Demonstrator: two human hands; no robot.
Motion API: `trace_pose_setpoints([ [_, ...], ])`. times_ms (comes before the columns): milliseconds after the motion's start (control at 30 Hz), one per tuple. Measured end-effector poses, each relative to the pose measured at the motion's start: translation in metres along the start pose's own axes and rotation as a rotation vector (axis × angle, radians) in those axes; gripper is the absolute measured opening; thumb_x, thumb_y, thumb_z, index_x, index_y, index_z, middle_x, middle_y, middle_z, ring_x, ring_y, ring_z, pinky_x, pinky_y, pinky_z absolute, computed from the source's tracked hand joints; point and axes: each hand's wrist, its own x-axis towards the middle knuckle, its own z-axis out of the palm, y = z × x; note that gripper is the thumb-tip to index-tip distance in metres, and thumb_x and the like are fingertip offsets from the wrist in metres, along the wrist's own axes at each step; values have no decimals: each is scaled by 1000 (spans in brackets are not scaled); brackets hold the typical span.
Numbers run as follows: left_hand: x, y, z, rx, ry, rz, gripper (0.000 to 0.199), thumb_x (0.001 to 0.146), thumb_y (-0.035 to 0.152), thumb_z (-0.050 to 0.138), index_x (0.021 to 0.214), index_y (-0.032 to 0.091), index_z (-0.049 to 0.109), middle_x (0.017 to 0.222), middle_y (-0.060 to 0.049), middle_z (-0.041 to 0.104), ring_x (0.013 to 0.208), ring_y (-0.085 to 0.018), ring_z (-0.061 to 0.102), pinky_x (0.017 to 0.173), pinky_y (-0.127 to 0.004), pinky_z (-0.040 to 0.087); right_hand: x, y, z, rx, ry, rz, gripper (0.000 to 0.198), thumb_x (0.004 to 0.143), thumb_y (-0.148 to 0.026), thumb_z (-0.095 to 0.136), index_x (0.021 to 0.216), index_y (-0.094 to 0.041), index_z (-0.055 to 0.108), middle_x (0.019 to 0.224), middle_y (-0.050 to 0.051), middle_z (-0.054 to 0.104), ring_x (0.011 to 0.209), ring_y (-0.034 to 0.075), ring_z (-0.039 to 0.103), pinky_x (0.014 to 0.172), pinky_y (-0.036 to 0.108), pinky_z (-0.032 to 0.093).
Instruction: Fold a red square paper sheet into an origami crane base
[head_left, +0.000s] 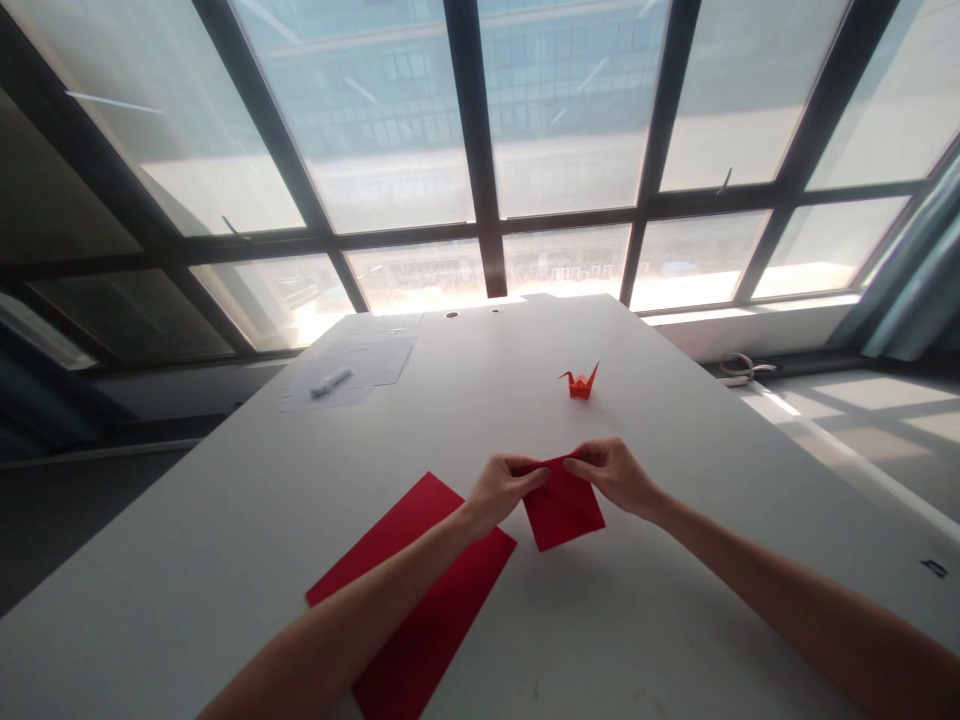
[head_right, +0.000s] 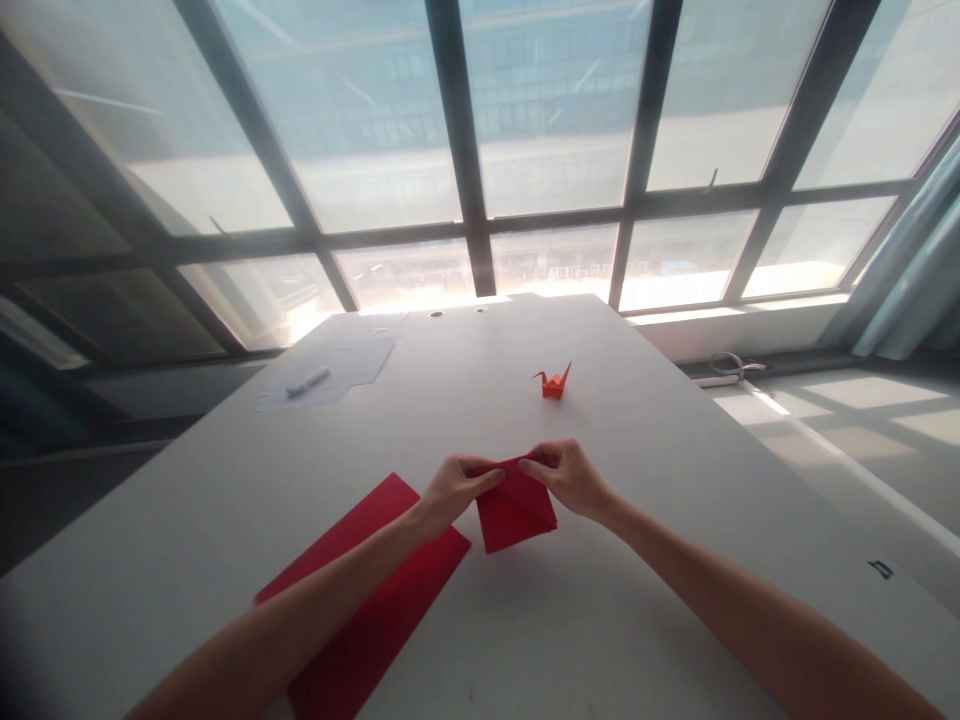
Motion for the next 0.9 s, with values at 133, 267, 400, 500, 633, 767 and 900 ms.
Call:
trace_pose_setpoints([
  [133,-1,0,0,-4,-9,-6,39,74,46,77,91,11,78,84,-10,76,69,-20,67,61,-26,48,0,-2,-2,-14,-36,-11,38,80,-51,67,75,-14,71,67,4,67,61,16,57,53,25,41],
  [267,-2,2,0,-7,-32,-30,39,73,46,78,91,11,79,85,-10,76,69,-19,66,60,-25,47,0,-2,-2,-66,-5,-36,42,81,-54,65,69,-14,68,61,1,62,57,14,52,51,24,37],
  [400,-2,3,1,-8,-53,-54,42,73,48,78,93,11,78,85,-11,75,69,-19,65,60,-25,46,0,0,0,-82,8,-28,43,80,-56,64,65,-15,66,57,0,58,55,14,49,49,24,35],
  [500,-2,0,2,9,-42,-48,44,74,51,76,90,10,78,82,-10,75,66,-17,63,58,-24,43,-1,1,2,-82,-18,-23,44,81,-55,63,63,-15,64,55,0,56,53,13,46,48,23,32],
  [633,1,-5,1,49,9,-24,48,73,56,74,79,8,77,70,-7,71,58,-14,57,52,-22,38,-1,3,4,-71,-23,-17,45,82,-54,62,60,-15,62,54,-1,52,52,12,44,48,23,31],
  [767,3,-7,-4,91,-133,-132,49,72,57,74,80,9,76,65,-5,67,56,-13,55,51,-21,38,-1,4,4,-97,-47,-24,45,82,-53,63,59,-14,61,53,-2,50,52,11,42,48,23,30],
  [900,4,-8,-5,110,-172,-149,47,71,56,75,70,9,74,61,-4,66,53,-14,57,50,-22,42,0,4,4,-45,-23,45,46,80,-57,64,65,-14,63,59,0,56,54,12,47,47,22,32],
])
